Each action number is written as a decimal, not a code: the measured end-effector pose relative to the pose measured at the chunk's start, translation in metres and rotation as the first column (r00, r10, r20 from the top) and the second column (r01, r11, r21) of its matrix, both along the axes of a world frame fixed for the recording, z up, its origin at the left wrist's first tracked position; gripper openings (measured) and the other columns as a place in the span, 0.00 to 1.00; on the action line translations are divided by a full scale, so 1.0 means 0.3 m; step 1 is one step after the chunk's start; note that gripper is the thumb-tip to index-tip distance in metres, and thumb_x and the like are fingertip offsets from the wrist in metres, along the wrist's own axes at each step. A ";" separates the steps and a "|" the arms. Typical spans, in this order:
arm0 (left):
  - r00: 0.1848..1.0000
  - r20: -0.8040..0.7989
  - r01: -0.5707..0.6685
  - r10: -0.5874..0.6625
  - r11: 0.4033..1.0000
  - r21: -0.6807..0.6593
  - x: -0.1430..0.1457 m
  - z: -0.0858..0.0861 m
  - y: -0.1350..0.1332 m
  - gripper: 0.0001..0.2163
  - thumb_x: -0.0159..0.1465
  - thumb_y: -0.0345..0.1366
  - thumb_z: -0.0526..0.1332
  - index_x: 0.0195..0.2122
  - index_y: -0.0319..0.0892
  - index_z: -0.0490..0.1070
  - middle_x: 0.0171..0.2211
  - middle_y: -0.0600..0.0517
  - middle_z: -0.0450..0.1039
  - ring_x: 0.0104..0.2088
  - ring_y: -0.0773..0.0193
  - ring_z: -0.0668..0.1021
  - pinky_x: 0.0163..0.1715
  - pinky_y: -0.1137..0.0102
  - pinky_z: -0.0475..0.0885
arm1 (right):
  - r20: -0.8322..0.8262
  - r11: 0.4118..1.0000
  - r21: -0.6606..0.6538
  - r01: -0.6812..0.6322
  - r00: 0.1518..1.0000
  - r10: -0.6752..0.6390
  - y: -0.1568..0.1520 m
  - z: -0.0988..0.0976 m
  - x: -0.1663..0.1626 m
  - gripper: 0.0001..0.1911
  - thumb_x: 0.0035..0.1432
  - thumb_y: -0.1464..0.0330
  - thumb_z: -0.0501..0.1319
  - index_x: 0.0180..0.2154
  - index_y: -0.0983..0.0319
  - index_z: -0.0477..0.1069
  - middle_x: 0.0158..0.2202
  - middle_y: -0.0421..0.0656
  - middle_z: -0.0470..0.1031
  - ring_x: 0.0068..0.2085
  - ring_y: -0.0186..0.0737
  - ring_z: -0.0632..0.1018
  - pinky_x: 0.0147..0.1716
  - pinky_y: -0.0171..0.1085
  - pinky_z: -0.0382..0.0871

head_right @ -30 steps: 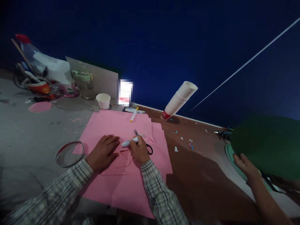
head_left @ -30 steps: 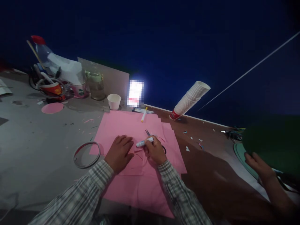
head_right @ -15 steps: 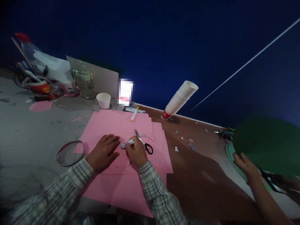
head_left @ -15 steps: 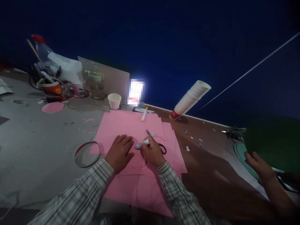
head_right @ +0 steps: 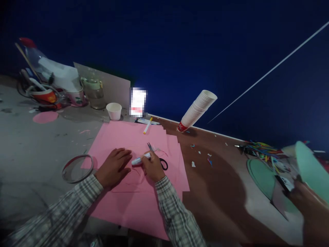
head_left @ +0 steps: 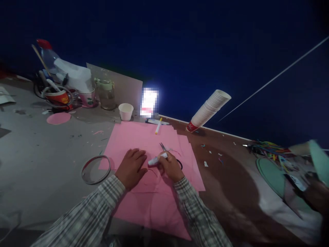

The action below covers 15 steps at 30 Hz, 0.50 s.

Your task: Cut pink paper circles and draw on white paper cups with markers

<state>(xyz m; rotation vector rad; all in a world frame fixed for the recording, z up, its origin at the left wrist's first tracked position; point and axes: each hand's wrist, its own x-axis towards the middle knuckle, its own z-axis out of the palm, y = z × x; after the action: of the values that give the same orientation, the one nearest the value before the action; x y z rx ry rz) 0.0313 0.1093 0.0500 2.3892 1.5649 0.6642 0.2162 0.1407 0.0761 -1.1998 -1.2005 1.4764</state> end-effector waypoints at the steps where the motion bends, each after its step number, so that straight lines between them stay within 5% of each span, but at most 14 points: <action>1: 1.000 0.005 -0.003 0.003 1.000 0.002 0.000 -0.004 0.001 0.18 0.59 0.34 0.63 0.51 0.39 0.73 0.56 0.40 0.71 0.58 0.44 0.68 0.59 0.45 0.61 | -0.062 0.999 -0.020 0.026 0.998 -0.027 0.004 0.002 0.006 0.08 0.51 0.62 0.63 0.26 0.57 0.67 0.14 0.31 0.63 0.15 0.32 0.62 0.21 0.36 0.70; 4: 1.000 0.019 -0.011 0.010 1.000 0.011 -0.001 -0.016 0.004 0.18 0.58 0.34 0.63 0.51 0.40 0.73 0.57 0.41 0.71 0.58 0.44 0.68 0.59 0.44 0.61 | -0.193 0.996 -0.049 0.072 0.978 -0.080 0.015 0.018 0.030 0.11 0.53 0.56 0.60 0.31 0.56 0.68 0.20 0.32 0.66 0.16 0.30 0.61 0.31 0.42 0.76; 9: 1.000 0.027 -0.012 0.012 1.000 0.021 -0.001 -0.025 0.005 0.18 0.58 0.33 0.63 0.50 0.41 0.73 0.57 0.41 0.71 0.58 0.44 0.68 0.59 0.44 0.60 | -0.525 0.977 -0.212 0.024 0.840 -0.134 0.021 0.043 0.063 0.10 0.46 0.64 0.65 0.34 0.56 0.72 0.23 0.33 0.72 0.19 0.30 0.67 0.46 0.47 0.75; 15: 0.994 0.100 -0.038 0.034 0.999 0.037 0.000 -0.020 0.009 0.15 0.59 0.34 0.61 0.48 0.41 0.74 0.54 0.42 0.73 0.58 0.45 0.69 0.59 0.44 0.61 | -0.594 0.974 -0.224 -0.022 0.796 -0.119 0.014 0.027 0.056 0.11 0.44 0.68 0.66 0.34 0.58 0.75 0.26 0.36 0.75 0.23 0.33 0.72 0.49 0.47 0.74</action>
<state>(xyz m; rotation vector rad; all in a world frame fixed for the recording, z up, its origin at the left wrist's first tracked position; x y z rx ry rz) 0.0313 0.1121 0.0440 2.3220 1.5712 0.8149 0.2330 0.1450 0.0841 -0.7770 -0.5696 1.8030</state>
